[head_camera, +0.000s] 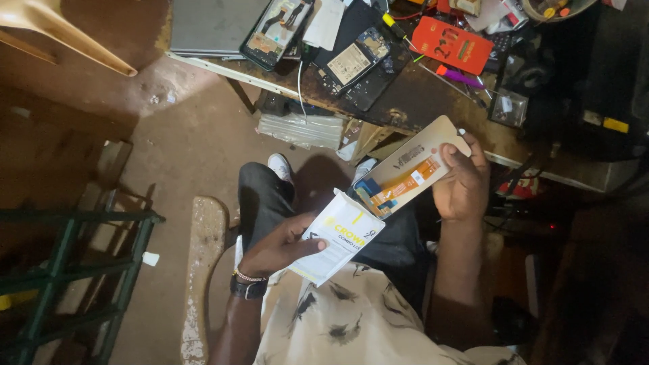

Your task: Unboxing a new mobile phone screen and inspecting it for repair

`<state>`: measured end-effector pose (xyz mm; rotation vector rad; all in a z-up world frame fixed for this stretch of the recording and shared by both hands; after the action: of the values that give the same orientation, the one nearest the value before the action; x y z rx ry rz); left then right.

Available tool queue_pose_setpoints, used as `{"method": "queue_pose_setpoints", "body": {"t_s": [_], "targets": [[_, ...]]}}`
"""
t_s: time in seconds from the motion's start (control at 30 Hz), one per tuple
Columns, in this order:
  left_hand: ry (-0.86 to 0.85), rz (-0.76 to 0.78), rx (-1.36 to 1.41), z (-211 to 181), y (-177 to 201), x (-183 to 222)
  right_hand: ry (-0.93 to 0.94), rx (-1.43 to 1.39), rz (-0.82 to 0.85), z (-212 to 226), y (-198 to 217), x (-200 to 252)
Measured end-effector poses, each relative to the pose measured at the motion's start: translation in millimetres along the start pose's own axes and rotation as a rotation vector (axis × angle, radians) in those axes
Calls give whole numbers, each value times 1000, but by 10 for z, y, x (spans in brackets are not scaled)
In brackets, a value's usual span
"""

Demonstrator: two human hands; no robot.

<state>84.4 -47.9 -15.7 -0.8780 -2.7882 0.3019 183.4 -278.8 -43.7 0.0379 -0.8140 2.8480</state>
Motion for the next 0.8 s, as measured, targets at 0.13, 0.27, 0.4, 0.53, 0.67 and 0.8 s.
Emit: {"method": "queue_pose_setpoints", "body": {"t_s": [0.13, 0.27, 0.4, 0.53, 0.67, 0.8], "targets": [[8, 9, -12, -41, -22, -13, -10, -15, -22, 104, -126, 48], [56, -16, 16, -52, -21, -11, -20, -38, -75, 165, -123, 98], [92, -36, 22, 34, 28, 28, -20, -58, -119, 84, 125, 49], [102, -102, 45, 54, 124, 74, -25, -66, -133, -13, 345, -6], [28, -159, 26, 27, 272, 140, -28, -75, -130, 90, 181, 46], [51, -225, 42, 13, 415, 195, -42, -73, -125, -59, 478, -12]]}}
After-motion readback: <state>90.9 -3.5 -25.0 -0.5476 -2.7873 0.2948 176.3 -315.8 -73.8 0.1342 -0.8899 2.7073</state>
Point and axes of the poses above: each hand's wrist, its own x-axis away from the middle knuckle, its own y-axis out of the back of the hand, z = x × y, the point moved 10 cm from there along -x, towards the middle knuckle, and after that the axes turned 4 degrees about z, right-handed, at the moved point
